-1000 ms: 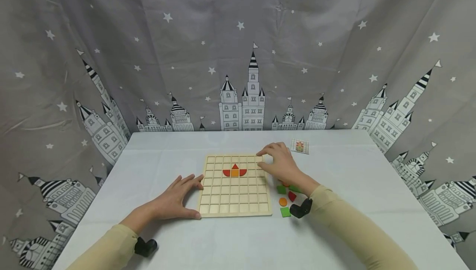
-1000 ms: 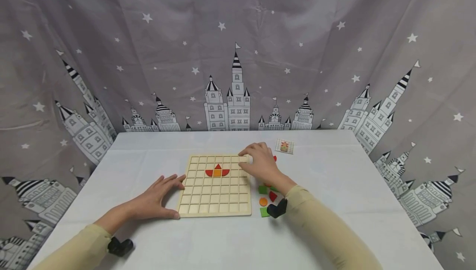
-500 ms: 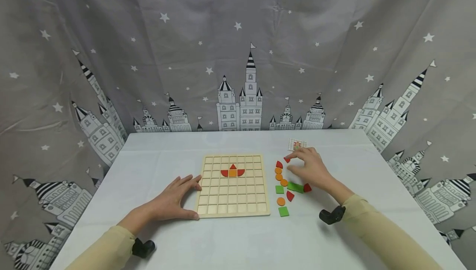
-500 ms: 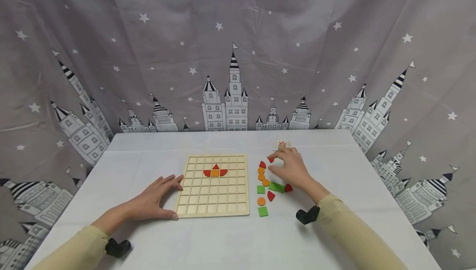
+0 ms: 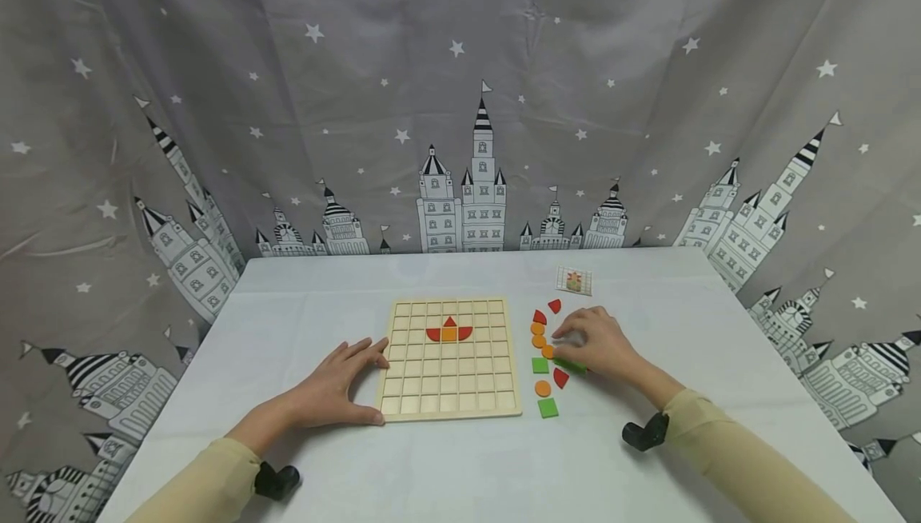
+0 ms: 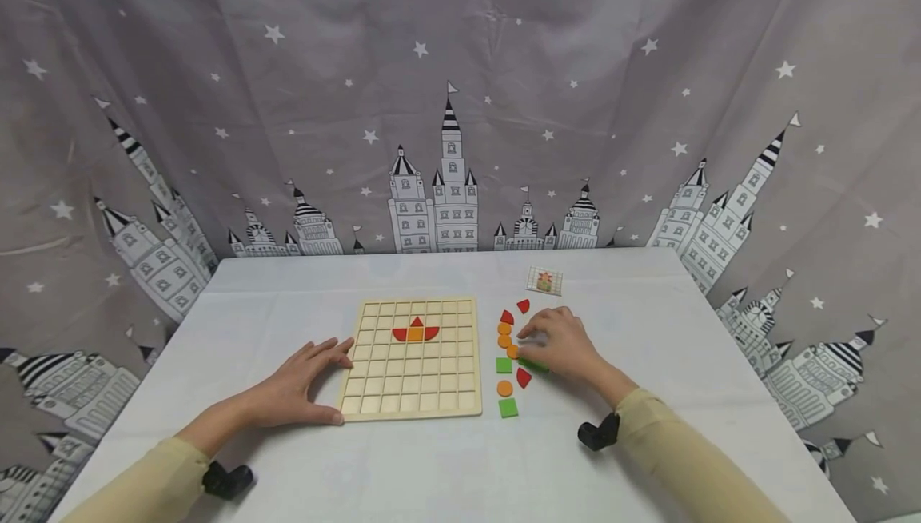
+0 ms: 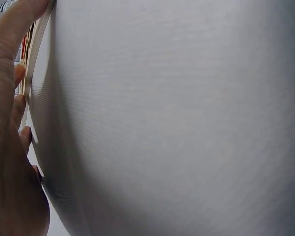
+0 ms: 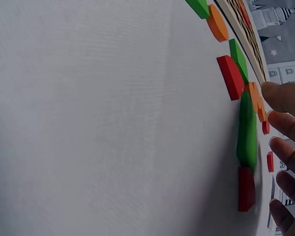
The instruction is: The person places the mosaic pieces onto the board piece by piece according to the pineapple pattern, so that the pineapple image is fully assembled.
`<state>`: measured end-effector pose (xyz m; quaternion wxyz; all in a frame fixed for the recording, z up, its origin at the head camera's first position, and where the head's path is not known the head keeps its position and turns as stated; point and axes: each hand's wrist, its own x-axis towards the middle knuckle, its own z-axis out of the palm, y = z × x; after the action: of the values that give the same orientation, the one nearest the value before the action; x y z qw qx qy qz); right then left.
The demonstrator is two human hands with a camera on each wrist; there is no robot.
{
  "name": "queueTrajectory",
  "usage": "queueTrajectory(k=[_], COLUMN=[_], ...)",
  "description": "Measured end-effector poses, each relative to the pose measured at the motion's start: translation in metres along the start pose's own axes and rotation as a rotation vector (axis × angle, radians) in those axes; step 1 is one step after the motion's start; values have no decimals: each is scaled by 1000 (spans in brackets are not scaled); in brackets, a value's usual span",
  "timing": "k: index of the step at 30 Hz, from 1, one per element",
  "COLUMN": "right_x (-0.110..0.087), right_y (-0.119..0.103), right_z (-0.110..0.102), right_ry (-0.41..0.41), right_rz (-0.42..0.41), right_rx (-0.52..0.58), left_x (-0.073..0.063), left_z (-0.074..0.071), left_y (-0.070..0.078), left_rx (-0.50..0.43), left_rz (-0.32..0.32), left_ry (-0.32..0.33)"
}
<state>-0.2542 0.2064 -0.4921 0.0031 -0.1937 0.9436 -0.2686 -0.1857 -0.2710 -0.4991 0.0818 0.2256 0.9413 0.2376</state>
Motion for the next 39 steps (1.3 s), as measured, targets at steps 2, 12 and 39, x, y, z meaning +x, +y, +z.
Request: queueTrajectory(k=[2, 12, 39], right_x=[1, 4, 8], right_y=[-1, -3, 50], right_z=[4, 11, -11], right_ry=[-4, -10, 1], right_rz=[-5, 11, 141], right_rx=[-10, -69, -25], left_x=[0, 2, 2], left_z=[0, 2, 1], left_y=[0, -1, 0], left_rx=[-3, -2, -4], left_rz=[-5, -9, 3], left_ry=[-2, -6, 1])
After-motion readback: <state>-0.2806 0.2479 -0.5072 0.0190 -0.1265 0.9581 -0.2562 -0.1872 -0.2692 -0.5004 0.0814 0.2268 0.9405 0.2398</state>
